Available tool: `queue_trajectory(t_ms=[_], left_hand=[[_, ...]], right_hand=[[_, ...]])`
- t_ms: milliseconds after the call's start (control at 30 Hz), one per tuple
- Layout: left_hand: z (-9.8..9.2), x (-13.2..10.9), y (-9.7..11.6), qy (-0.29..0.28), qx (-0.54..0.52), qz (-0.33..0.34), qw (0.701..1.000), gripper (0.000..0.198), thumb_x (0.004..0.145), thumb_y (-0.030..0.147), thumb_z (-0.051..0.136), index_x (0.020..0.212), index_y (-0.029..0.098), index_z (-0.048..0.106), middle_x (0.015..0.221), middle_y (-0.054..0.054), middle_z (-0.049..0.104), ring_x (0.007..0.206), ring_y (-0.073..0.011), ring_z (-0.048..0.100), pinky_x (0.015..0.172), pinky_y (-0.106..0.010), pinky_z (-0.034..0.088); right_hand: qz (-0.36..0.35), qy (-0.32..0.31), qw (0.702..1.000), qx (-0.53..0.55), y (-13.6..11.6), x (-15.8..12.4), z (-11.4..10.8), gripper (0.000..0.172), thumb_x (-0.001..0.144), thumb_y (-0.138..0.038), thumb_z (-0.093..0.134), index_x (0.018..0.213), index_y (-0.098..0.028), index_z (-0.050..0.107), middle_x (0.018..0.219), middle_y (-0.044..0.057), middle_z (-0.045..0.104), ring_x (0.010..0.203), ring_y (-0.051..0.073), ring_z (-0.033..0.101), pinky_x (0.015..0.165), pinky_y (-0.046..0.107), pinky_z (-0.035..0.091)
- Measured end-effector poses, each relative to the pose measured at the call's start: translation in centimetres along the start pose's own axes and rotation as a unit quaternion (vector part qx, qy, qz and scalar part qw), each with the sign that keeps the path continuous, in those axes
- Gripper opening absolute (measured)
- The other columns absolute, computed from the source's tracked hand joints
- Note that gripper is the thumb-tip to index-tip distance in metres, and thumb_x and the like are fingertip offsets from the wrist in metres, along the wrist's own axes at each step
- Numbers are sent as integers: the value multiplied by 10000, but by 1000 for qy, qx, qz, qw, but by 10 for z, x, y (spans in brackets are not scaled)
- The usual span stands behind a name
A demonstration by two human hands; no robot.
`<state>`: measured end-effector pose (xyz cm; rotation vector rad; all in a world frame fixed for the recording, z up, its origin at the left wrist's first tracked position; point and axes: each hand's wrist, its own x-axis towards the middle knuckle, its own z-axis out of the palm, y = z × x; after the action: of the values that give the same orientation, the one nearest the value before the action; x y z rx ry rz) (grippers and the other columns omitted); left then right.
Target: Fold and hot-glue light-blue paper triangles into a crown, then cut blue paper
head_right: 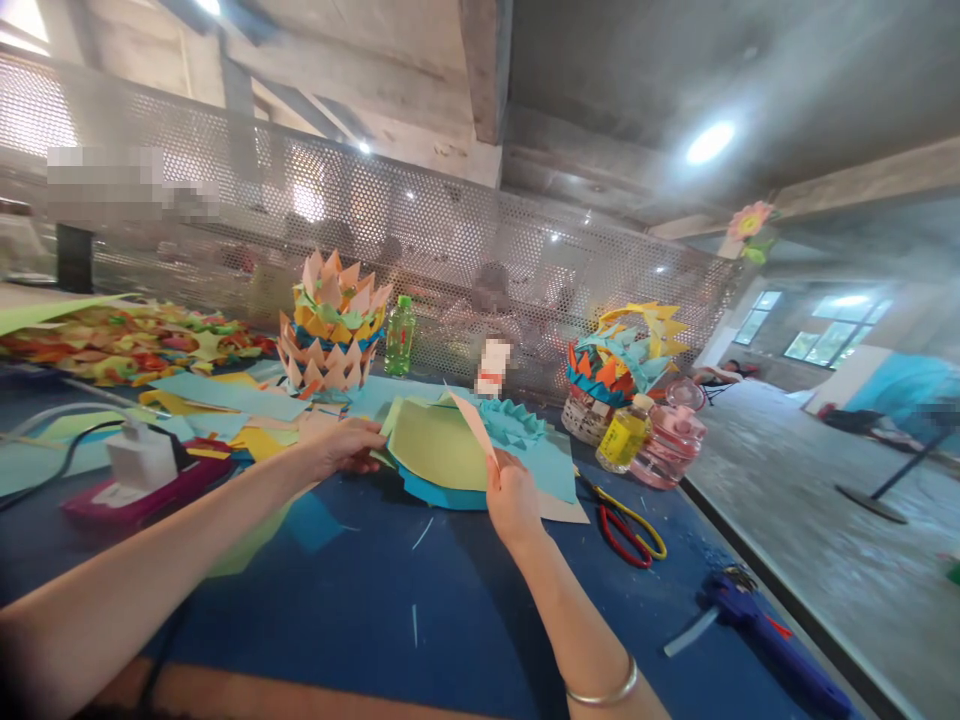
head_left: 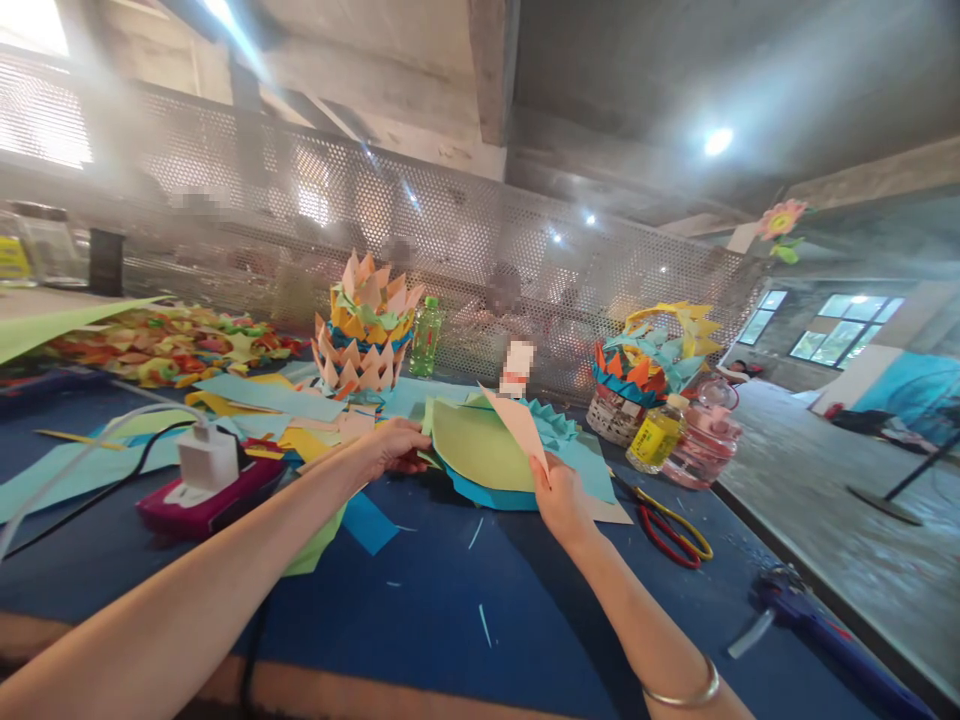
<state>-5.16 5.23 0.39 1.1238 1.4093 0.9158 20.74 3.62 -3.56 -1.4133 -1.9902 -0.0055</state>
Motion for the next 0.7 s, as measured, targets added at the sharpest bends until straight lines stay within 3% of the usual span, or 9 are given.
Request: queue_trajectory(t_ms=[100, 267, 400, 600, 700], left_hand=[[0, 4, -2, 11, 11, -4, 1000, 83, 597, 145, 681, 660, 121, 632, 497, -38, 637, 386, -120, 562, 372, -173, 401], [0, 8, -6, 16, 16, -5, 1000, 161, 634, 246, 742, 679, 127, 644, 464, -33, 620, 392, -136, 578, 388, -180, 407], [1, 9, -8, 13, 6, -2, 1000, 204, 642, 306, 761, 698, 148, 646, 458, -6, 612, 423, -139, 602, 419, -184, 440], [9, 6, -8, -15, -54, 24, 998, 267, 618, 347, 784, 718, 141, 647, 634, -39, 694, 558, -166, 664, 524, -235, 528], [14, 2, -6, -34, -96, 48, 994, 266, 642, 352, 764, 749, 132, 660, 739, -57, 716, 665, -171, 677, 622, -262, 560]], right_hand=[[-13, -10, 1000, 20, -2, -1, 1, 373, 937, -228, 316, 1084, -138, 647, 912, 136, 696, 922, 222, 629, 779, 282, 448], [-41, 5, 996, 80, -3, -3, -1, 418, 886, -155, 355, 1225, -157, 599, 1122, 115, 675, 1024, 217, 615, 845, 301, 462], [-50, 20, 995, 87, -4, -3, 0, 437, 875, -171, 363, 1249, -146, 588, 1069, 121, 692, 962, 232, 635, 816, 342, 494], [-86, -45, 990, 99, -12, -9, 7, 380, 911, -306, 435, 1237, -186, 589, 1177, 98, 652, 1086, 241, 582, 917, 383, 468], [-114, -78, 987, 87, -21, -12, 9, 477, 848, -409, 574, 1265, -177, 555, 1255, 104, 606, 1174, 250, 522, 1002, 388, 408]])
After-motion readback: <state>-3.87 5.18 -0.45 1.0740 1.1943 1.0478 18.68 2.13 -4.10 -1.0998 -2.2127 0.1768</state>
